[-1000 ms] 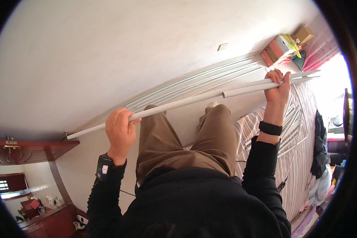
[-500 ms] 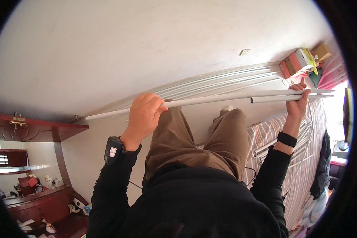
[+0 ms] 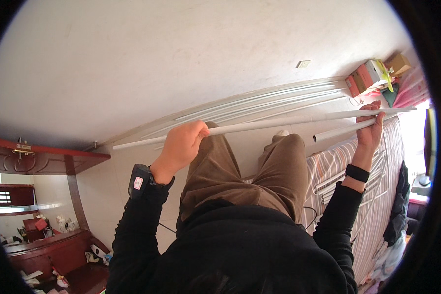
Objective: The person sits on the floor and repeatedly picks up white poles, aligns them, and places them on the bed. The person handles the poles one at a time, inspecting their ends and stacking them on the bed surface.
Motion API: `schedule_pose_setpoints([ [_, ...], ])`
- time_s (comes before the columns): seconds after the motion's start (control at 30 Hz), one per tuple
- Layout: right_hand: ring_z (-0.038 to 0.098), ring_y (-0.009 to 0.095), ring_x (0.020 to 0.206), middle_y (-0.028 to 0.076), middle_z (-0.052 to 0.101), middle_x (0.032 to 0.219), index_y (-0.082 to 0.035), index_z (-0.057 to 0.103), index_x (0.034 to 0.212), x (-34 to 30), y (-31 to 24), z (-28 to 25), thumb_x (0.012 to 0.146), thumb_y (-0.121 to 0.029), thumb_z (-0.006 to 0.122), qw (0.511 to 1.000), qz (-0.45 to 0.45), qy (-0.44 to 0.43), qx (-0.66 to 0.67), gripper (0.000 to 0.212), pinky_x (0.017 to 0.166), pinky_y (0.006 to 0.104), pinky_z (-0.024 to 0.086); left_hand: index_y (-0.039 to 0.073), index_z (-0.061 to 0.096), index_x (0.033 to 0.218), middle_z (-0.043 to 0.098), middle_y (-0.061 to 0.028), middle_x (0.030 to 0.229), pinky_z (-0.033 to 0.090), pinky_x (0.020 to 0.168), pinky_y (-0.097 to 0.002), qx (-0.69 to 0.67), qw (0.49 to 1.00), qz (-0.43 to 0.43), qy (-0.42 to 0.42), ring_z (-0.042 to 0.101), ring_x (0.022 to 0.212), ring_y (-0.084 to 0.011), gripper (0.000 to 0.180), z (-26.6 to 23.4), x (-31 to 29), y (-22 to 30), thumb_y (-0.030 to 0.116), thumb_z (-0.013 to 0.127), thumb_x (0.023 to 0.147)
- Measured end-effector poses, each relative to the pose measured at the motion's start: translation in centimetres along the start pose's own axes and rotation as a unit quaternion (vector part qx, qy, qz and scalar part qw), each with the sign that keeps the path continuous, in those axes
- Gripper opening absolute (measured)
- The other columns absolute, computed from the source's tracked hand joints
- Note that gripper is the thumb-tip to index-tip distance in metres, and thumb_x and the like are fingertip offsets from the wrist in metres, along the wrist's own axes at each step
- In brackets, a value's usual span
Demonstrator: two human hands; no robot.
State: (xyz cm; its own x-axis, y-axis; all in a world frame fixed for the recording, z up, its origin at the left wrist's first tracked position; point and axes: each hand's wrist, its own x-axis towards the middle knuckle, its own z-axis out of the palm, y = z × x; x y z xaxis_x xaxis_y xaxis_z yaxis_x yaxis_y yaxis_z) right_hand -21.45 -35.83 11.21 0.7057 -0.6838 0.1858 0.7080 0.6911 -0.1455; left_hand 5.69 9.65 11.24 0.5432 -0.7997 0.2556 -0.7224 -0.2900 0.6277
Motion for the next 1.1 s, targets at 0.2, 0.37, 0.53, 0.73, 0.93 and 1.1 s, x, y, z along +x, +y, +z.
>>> schedule_pose_setpoints([
  [0.2,0.055,0.019,0.087,0.007,0.060,0.095,0.001,0.053,0.120,-0.1,-0.4,-1.0,0.096,-0.027,0.053,0.996,-0.006,0.044,-0.071,0.036,0.084,0.0351,0.047,0.005,0.055,0.087,0.058,-0.0109,0.072,0.041,0.057,-0.0403,0.094,0.992,0.046,0.069,0.055,0.066,-0.0333,0.018,0.4,0.0,0.9,0.022,0.061,0.090],
  [0.37,0.057,0.018,0.084,0.008,0.062,0.098,0.000,0.054,0.119,-0.6,0.8,0.1,0.097,-0.026,0.054,0.991,-0.071,0.107,0.021,0.035,0.078,0.0319,0.050,0.005,0.056,0.086,0.057,-0.0118,0.074,0.041,0.058,-0.0399,0.110,0.987,0.076,0.088,0.055,0.068,-0.0335,0.017,0.4,0.4,0.7,0.020,0.064,0.086],
  [0.53,0.057,0.020,0.084,0.007,0.059,0.093,0.000,0.057,0.113,-0.9,1.4,1.6,0.094,-0.020,0.057,0.990,-0.082,0.114,-0.020,0.028,0.081,0.0334,0.050,0.004,0.055,0.086,0.056,-0.0120,0.074,0.041,0.058,-0.0398,0.066,0.996,0.042,0.046,0.053,0.067,-0.0337,0.019,0.5,-0.5,0.0,0.021,0.064,0.086],
  [0.73,0.058,0.020,0.086,0.010,0.060,0.095,0.002,0.055,0.111,-0.5,-0.8,0.4,0.094,-0.017,0.057,0.997,-0.071,0.027,0.007,0.025,0.083,0.0338,0.051,0.004,0.055,0.090,0.050,-0.0110,0.071,0.037,0.061,-0.0373,-0.009,1.000,0.013,0.010,0.049,0.066,-0.0301,0.025,-1.3,-1.2,-0.9,0.028,0.062,0.089],
  [0.93,0.069,0.024,0.088,0.014,0.068,0.093,0.004,0.056,0.104,2.5,5.7,1.2,0.096,-0.008,0.047,0.969,-0.055,0.212,-0.116,0.018,0.090,0.0360,0.056,0.004,0.052,0.092,0.048,-0.0092,0.078,0.034,0.072,-0.0375,0.007,0.987,0.127,0.098,0.044,0.074,-0.0280,0.026,-0.7,5.1,3.6,0.029,0.060,0.092],
  [1.1,0.055,0.027,0.115,0.015,0.066,0.108,-0.003,0.055,0.088,1.5,14.8,7.0,0.099,-0.036,0.036,0.954,0.192,0.231,-0.003,0.040,0.111,0.0478,0.029,0.003,0.049,0.099,0.052,-0.0121,0.096,0.038,0.079,-0.0405,0.100,0.924,0.326,0.172,0.050,0.087,-0.0298,0.045,2.4,13.4,10.6,0.043,0.065,0.084],
])
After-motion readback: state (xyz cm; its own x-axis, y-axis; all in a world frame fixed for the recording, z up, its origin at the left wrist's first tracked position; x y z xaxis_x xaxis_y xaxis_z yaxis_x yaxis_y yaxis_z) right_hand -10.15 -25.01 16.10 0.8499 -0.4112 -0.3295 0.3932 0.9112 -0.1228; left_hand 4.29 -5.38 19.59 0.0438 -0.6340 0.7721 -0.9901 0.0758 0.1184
